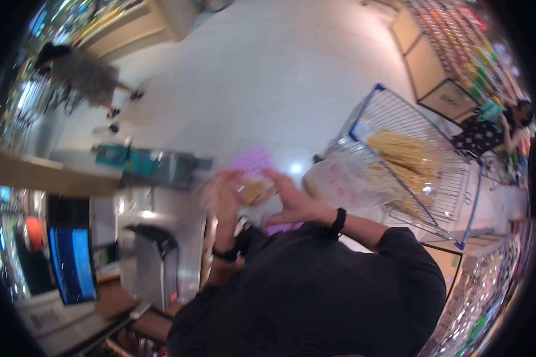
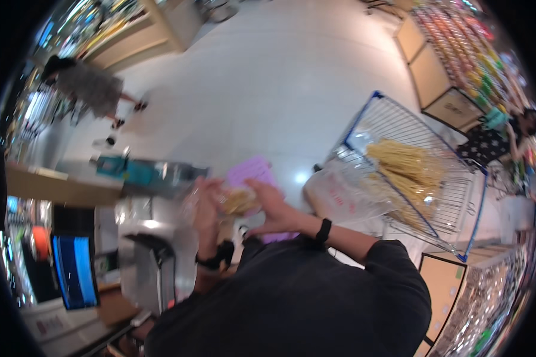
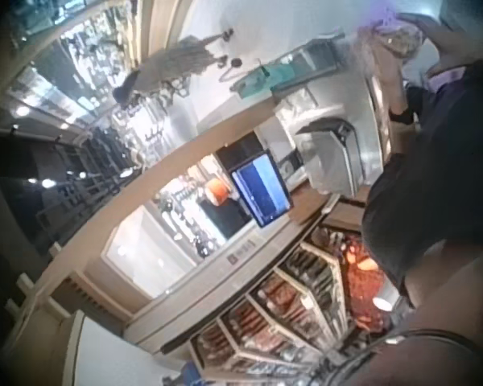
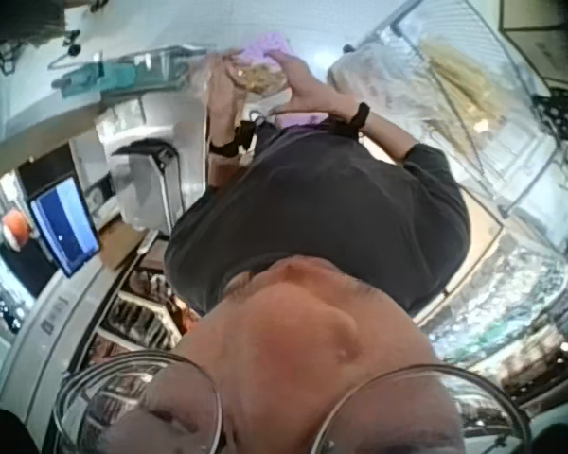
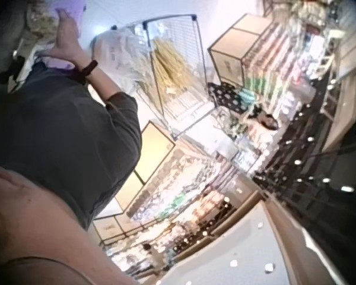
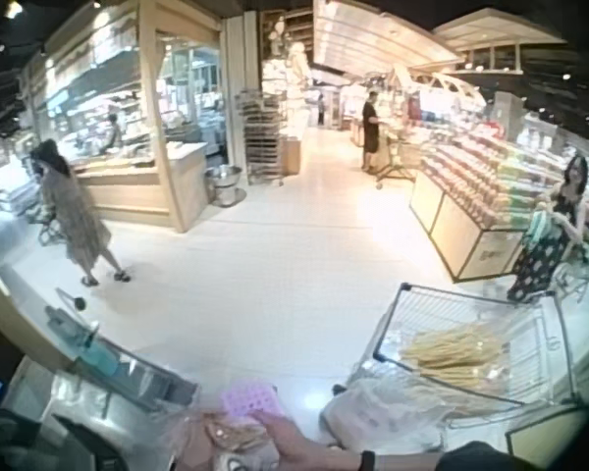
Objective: Bagging and sealing bunches of noodles in a supermarket.
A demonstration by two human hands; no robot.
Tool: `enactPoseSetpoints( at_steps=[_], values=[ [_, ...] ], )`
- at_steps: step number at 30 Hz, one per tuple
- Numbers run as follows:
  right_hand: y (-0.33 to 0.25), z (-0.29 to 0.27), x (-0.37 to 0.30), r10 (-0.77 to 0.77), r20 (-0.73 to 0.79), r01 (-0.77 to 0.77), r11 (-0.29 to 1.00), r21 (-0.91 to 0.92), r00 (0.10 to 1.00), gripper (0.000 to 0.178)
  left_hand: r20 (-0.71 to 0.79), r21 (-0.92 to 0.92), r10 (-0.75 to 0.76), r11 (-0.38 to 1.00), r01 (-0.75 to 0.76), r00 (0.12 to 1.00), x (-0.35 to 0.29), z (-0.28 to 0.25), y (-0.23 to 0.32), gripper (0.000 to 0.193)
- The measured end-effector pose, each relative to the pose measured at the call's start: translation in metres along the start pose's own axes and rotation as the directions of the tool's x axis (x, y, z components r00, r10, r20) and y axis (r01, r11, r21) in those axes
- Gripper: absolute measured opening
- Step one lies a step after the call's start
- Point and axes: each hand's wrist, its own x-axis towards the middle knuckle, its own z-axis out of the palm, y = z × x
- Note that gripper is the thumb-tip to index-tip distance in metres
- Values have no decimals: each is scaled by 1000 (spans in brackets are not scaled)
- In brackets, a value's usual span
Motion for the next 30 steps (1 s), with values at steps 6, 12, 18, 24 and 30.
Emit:
enactPoseSetpoints(
  at_steps=[6, 12, 18, 24, 30],
  values=[
    [-22, 36, 59, 142, -144, -124, 985, 122, 979, 94, 156, -466, -203, 848, 253, 967, 27, -39, 83, 63],
    [0, 15, 82, 35, 323, -152, 926, 345, 946, 84, 499, -390, -38, 883, 263, 866, 58, -74, 78, 80],
    [3, -14, 99, 18, 607, -306, 875, 374, 795, 91, 644, -383, 179, 917, 110, 744, 65, -59, 85, 80],
    [-24, -29, 96, -79, 328, -65, 912, 406, 941, 107, 390, -412, 82, 906, 94, 917, 64, -53, 94, 71],
    [-55, -2, 122, -18, 0, 17, 963, 270, 1000, 70, 221, -474, -55, 866, 157, 974, 66, -69, 101, 72]
  ],
)
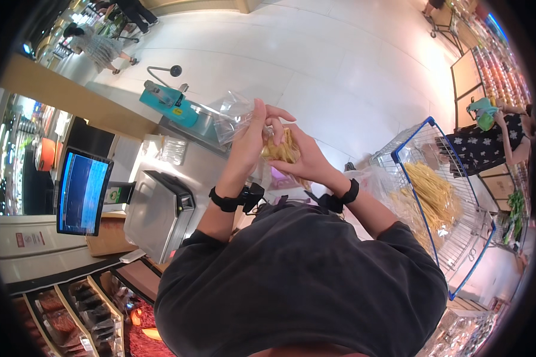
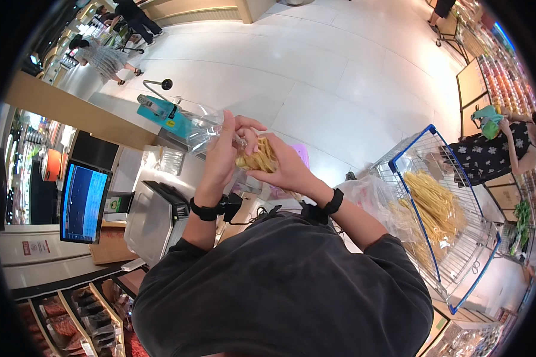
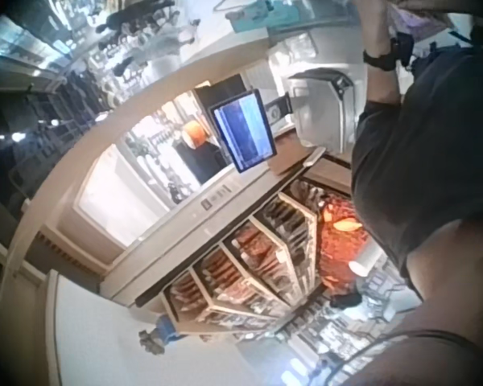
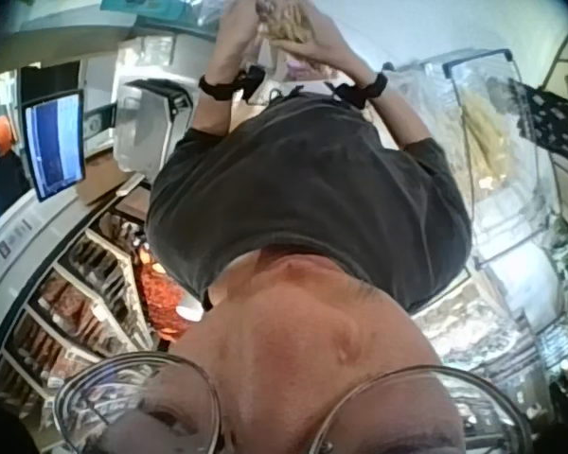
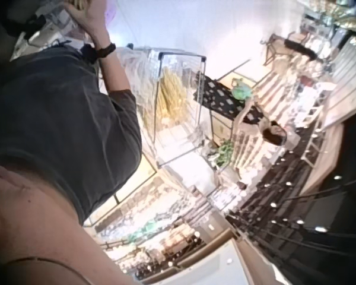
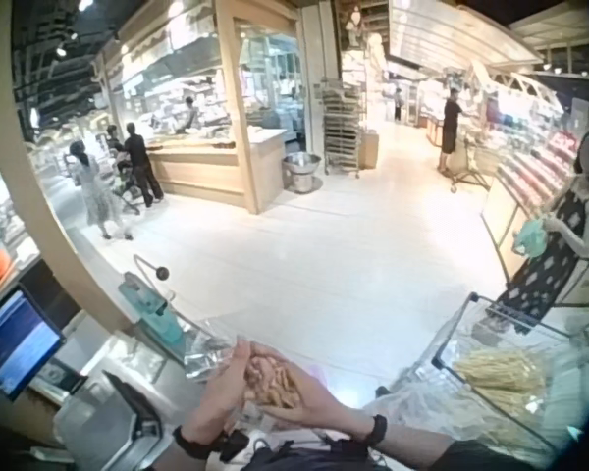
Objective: Bagging and sealing bunches of noodles in a supermarket.
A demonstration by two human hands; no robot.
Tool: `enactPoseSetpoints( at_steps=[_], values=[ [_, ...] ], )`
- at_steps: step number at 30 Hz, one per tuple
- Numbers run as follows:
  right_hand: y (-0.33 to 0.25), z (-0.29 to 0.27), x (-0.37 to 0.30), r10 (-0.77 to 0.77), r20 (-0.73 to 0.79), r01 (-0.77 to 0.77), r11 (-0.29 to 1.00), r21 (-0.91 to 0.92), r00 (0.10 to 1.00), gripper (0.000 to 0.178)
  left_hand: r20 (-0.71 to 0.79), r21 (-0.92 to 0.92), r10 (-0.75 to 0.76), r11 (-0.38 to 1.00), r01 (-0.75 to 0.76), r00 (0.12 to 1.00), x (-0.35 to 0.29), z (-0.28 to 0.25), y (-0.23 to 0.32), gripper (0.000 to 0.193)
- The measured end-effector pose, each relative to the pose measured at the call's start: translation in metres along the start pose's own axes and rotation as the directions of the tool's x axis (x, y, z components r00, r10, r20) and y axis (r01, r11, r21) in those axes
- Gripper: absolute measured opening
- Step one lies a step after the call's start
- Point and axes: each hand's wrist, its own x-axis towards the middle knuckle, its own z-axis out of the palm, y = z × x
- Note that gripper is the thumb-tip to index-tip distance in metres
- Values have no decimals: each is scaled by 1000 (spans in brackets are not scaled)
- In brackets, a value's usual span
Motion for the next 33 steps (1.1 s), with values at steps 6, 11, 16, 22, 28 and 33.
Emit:
enactPoseSetpoints(
  at_steps=[6, 11, 16, 22, 28, 33],
  values=[
    [20, -13, 28, 13, 387, -102, 973, 209, 922, 60, 70, 105, 59, 992, -66, 996, 4, -31, 10, 75],
    [26, -1, 42, -21, 567, -233, 898, 373, 824, 89, 254, -97, 111, 991, -89, 961, 3, -43, 6, 74],
    [-4, 15, 38, -87, 283, 65, 994, 85, 955, 115, 67, -36, 114, 993, -111, 991, -1, -48, 12, 74],
    [6, 20, 51, -30, 198, -16, 973, 229, 980, 71, 79, -104, 83, 992, -74, 993, 5, -58, 32, 72],
    [23, -2, 58, 13, 570, -384, 751, 537, 822, 76, 296, -35, 89, 996, -82, 951, 22, -70, 35, 70],
    [-5, 18, 23, 7, 159, -44, 971, 234, 987, 113, 66, 26, 118, 992, -120, 991, 17, -52, 44, 68]
  ],
)
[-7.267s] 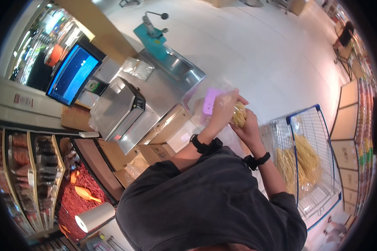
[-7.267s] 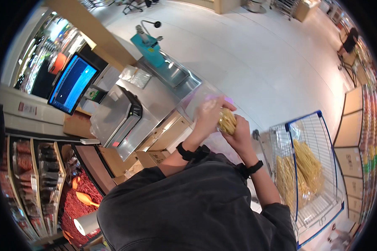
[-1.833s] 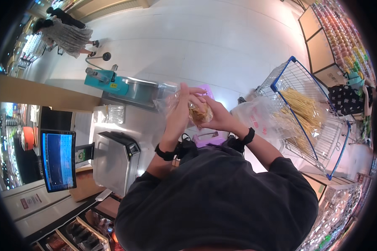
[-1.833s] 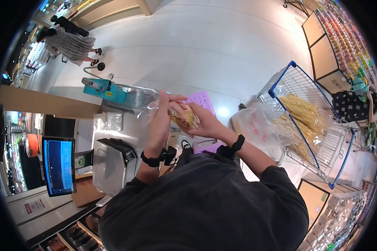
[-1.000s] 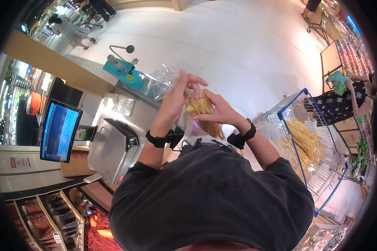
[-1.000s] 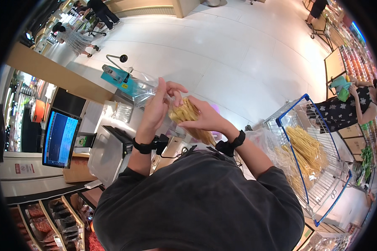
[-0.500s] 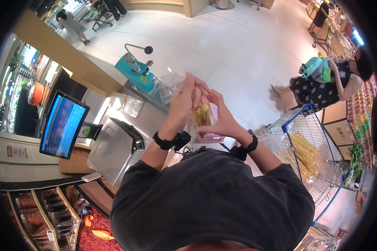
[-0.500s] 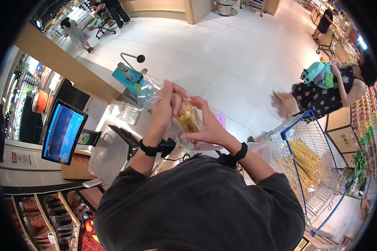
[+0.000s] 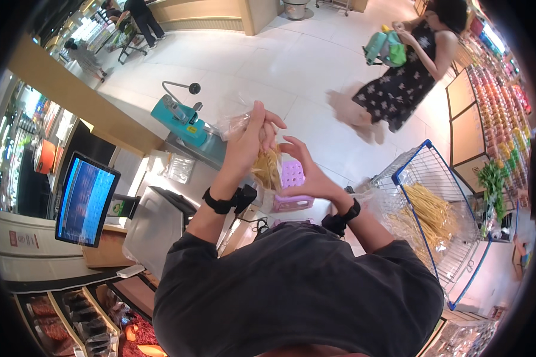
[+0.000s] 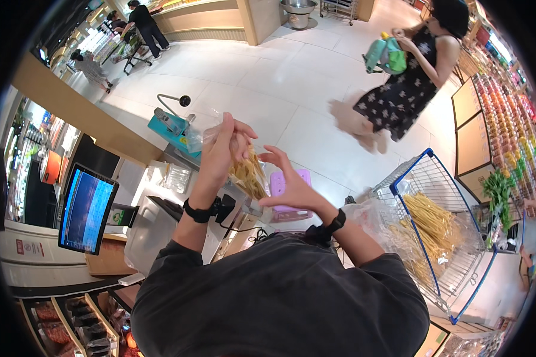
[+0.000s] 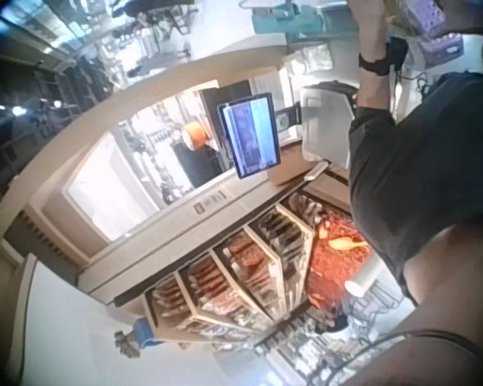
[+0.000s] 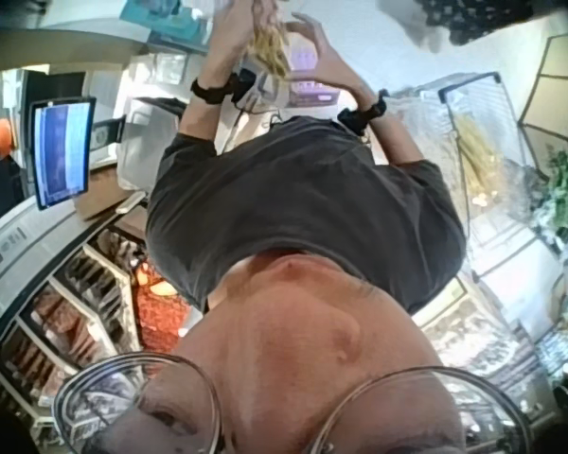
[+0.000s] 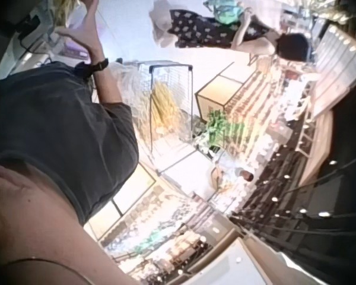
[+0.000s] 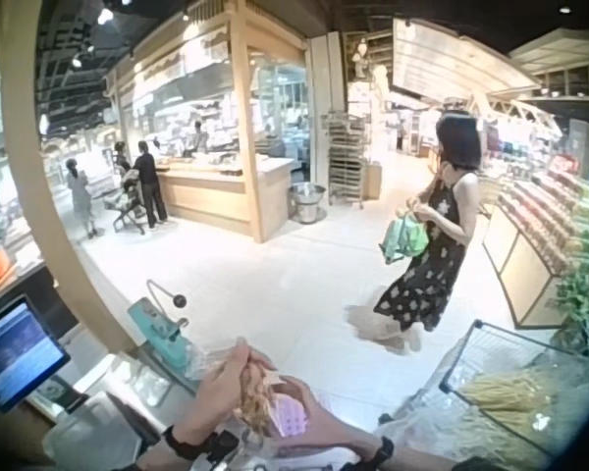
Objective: Bagging and sealing bunches of noodles in a supermarket.
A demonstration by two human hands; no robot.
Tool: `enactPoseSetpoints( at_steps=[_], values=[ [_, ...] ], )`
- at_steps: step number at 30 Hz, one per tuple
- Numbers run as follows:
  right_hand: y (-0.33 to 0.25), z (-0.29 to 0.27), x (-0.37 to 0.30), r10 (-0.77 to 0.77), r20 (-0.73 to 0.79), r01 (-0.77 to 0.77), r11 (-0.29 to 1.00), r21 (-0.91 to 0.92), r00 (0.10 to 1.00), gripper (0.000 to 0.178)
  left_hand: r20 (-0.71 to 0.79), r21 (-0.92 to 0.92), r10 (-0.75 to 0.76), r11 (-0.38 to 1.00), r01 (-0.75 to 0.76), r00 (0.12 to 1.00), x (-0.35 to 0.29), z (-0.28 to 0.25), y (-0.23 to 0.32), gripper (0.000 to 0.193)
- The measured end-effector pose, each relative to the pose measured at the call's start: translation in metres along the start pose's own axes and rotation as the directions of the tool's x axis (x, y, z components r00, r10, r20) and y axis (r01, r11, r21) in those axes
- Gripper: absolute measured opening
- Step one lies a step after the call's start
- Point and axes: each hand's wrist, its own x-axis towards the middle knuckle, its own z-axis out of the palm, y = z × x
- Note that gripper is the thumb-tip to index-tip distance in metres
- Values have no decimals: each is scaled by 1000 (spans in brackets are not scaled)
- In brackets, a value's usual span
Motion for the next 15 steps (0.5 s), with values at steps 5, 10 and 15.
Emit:
enactPoseSetpoints(
  at_steps=[5, 10, 15],
  values=[
    [32, 28, 13, -81, -270, 39, 987, -158, 959, 93, -102, 74, -31, 997, 38, 994, -6, 33, 17, 69],
    [38, -25, 19, 11, 56, -22, 978, 206, 998, 64, 148, 115, -31, 993, 14, 988, 8, 10, 34, 71],
    [66, -57, 15, 148, 521, -402, 815, 417, 841, 67, 395, -91, 70, 995, -36, 916, 21, 6, 11, 72]
  ],
)
